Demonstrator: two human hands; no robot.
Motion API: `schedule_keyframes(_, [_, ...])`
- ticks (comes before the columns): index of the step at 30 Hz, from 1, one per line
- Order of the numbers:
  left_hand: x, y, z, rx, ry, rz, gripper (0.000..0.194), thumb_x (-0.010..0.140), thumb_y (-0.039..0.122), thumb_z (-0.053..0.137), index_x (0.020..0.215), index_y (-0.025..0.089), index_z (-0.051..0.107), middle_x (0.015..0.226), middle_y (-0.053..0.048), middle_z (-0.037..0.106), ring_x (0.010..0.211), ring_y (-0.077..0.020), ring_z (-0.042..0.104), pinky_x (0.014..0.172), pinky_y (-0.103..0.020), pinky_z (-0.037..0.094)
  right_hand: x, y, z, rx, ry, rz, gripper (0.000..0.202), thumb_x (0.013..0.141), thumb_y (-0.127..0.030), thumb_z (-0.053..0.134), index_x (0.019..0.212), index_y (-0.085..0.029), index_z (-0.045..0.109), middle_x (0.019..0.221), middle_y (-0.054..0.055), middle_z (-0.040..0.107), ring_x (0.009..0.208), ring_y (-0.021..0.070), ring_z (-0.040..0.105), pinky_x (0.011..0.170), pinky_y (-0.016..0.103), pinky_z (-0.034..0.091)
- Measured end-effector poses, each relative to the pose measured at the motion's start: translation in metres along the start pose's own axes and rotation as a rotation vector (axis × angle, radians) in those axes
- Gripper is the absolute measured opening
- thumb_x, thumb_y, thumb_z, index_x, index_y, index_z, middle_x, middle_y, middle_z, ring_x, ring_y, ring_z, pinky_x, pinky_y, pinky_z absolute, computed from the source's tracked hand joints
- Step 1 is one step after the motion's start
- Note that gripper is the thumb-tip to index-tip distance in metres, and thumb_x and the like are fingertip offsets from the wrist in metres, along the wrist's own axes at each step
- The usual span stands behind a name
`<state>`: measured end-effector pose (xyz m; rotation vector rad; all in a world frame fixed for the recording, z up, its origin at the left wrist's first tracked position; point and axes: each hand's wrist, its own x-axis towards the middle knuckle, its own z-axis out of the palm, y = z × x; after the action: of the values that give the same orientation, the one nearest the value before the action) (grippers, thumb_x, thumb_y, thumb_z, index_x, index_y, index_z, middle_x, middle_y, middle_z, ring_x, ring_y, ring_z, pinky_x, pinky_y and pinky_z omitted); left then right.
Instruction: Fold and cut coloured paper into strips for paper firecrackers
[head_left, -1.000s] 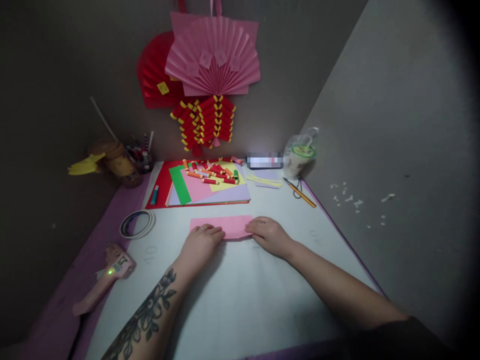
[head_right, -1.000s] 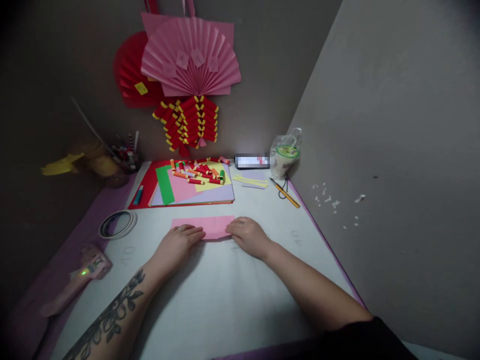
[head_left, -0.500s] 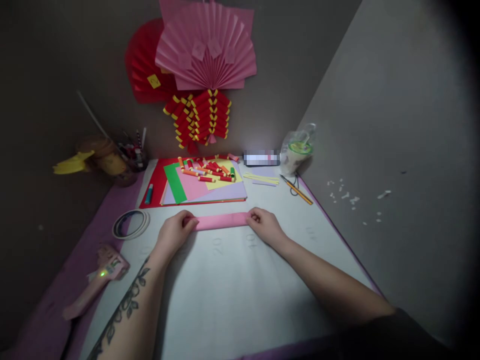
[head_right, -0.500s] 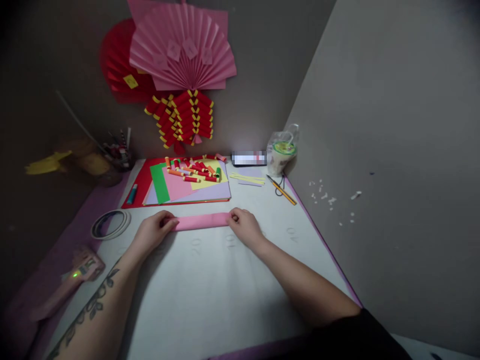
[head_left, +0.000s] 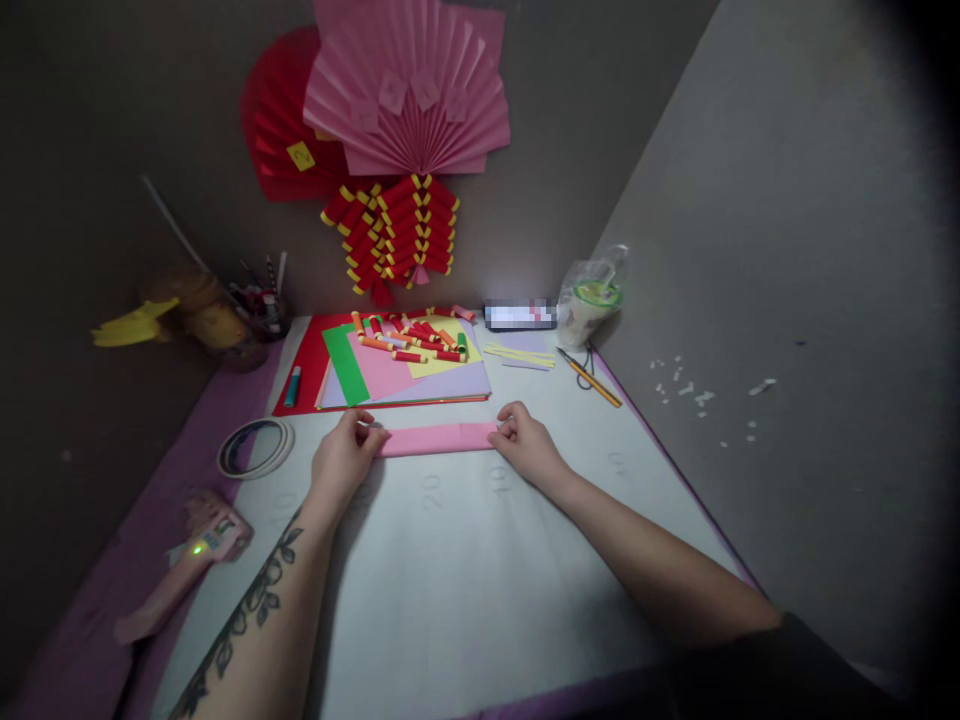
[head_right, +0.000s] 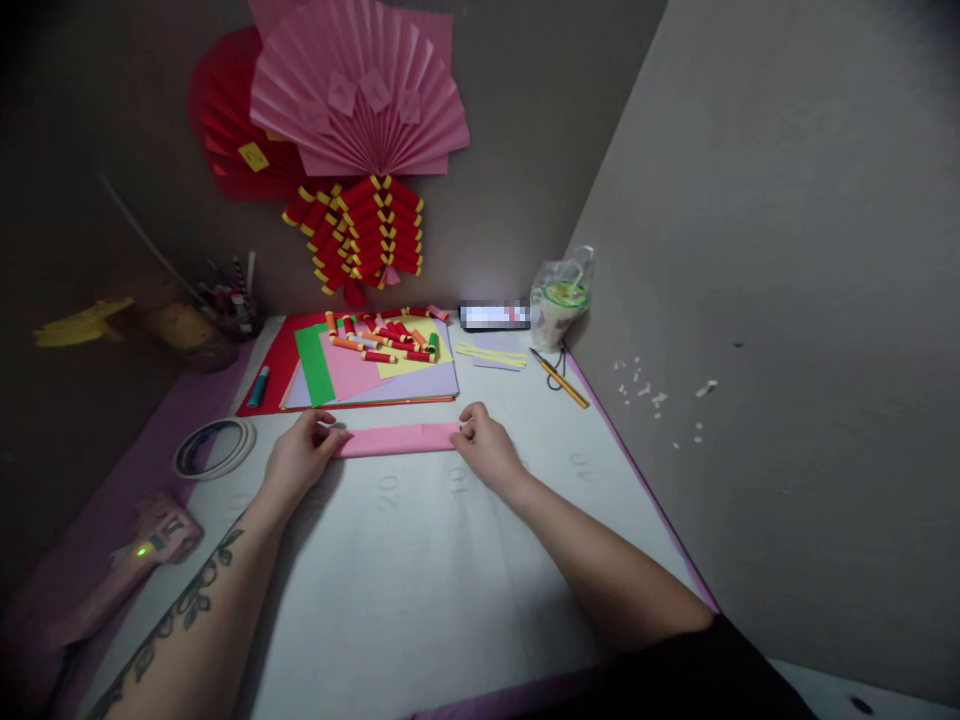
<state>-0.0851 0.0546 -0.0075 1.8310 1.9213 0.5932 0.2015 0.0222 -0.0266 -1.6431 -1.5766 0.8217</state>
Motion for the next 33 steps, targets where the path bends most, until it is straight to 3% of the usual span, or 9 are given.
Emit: schedule_keyframes(33, [0.0011,-0.0013,-0.004,-0.015,0.003,-0.017,0.029,0.076,0.048,0.058,0.092,0.023,0.055,0.076,-0.001,0.07,0.075,-0.0201,0.064,0.061,-0.026,0.039,0.0061,0.0034,-0.0026,-0.036,-0.042,-0.006,0.016,0.074,-0.025,0.056,0.087,-0.024,0.047,0.056,-0.009,0.055,0.054,0.014,0.053,0.055,0.025,0.037])
